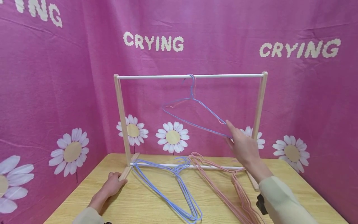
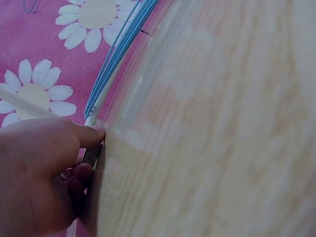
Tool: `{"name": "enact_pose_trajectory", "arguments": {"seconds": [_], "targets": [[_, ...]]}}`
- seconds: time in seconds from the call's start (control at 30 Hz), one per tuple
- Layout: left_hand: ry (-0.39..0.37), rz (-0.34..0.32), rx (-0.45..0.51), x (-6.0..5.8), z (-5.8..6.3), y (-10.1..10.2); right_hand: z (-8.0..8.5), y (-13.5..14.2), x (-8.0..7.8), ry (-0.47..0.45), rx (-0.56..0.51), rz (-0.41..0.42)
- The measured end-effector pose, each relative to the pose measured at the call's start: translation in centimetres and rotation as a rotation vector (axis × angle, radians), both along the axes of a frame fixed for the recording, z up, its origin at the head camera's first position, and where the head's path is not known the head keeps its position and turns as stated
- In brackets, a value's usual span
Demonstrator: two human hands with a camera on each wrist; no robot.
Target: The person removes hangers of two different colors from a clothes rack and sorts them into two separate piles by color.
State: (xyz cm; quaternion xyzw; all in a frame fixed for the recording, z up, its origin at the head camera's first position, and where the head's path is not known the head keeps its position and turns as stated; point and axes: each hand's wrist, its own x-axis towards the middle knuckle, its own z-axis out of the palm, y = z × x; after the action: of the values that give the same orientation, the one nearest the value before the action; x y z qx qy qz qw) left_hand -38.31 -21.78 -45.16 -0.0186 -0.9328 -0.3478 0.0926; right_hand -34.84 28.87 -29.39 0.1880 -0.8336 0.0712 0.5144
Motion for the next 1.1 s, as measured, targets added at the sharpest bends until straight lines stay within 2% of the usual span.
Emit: {"name": "enact_pose_trajectory", "arguments": {"seconds": [0.13, 0.4, 0.6, 0.77, 1.1], "targets": [[-0.007, 0.005, 0.000, 0.0, 0.0, 0.0, -0.1, 0.5, 0.2, 0.045, -0.020, -0.001], [-0.013, 0.000, 0.001, 0.0, -0.2, 0.0, 0.0, 0.2, 0.9, 0.075, -0.101, 0.046], [0.006, -0.003, -0.009, -0.1, -0.2, -0.1, -0.1, 0.4, 1.8, 0.079, -0.183, 0.035], [0.028, -0.014, -0.023, -0.3, -0.2, -0.1, -0.7, 1.0, 2.7, 0.087, -0.231, 0.026], [0.012, -0.012, -0.013, 0.0, 0.1, 0.1, -2.4, 2.2, 4.6, 0.096, -0.372, 0.069]]}}
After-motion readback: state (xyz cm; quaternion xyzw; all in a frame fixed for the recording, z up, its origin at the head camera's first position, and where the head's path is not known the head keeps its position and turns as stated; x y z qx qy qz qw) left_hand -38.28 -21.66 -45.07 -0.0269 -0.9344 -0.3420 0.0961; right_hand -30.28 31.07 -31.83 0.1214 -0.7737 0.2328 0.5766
